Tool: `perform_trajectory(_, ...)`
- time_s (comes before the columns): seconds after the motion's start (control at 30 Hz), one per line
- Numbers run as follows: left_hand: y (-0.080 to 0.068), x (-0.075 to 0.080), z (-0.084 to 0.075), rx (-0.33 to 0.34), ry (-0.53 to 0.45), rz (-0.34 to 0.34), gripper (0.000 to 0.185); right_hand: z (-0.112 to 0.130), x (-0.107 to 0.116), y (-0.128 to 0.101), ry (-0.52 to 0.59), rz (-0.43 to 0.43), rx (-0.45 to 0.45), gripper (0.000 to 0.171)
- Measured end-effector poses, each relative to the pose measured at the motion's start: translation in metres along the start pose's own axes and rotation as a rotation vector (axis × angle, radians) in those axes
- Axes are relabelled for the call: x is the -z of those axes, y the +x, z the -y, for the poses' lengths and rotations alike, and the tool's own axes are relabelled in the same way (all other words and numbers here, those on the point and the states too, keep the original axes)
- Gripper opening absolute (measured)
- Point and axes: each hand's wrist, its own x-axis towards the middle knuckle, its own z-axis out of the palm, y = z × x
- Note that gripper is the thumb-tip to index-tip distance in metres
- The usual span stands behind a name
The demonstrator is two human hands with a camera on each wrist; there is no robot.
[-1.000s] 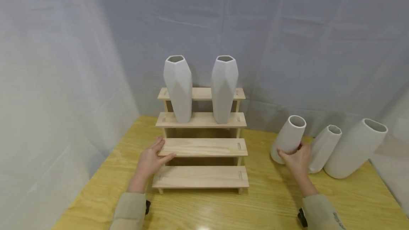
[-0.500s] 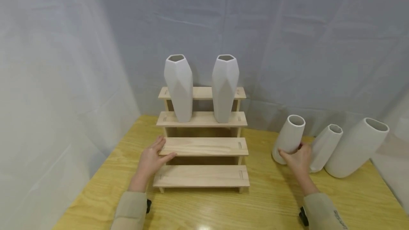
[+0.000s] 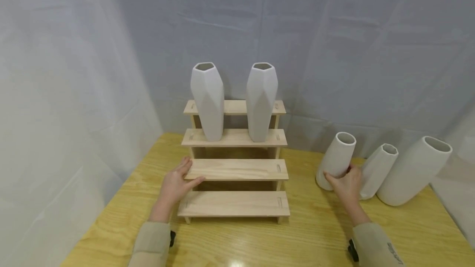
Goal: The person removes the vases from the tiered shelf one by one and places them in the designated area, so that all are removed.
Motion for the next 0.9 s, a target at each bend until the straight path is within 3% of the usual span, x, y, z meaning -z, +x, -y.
perform_trajectory(0.3, 0.000, 0.000, 0.000, 0.007, -0.008, 0.004, 0.082, 0.000, 0.002, 0.001, -0.012, 0.004, 0.003, 0.052)
perform_trajectory(0.5, 0.001, 0.000, -0.002, 0.006, -0.009, 0.005, 0.082, 0.002, 0.005, -0.001, -0.033, 0.032, -0.004, 0.061)
perform_trajectory(0.9, 0.000, 0.000, -0.001, -0.007, 0.003, 0.007, 0.081, 0.030, 0.033, -0.017, 0.043, 0.074, -0.123, 0.075)
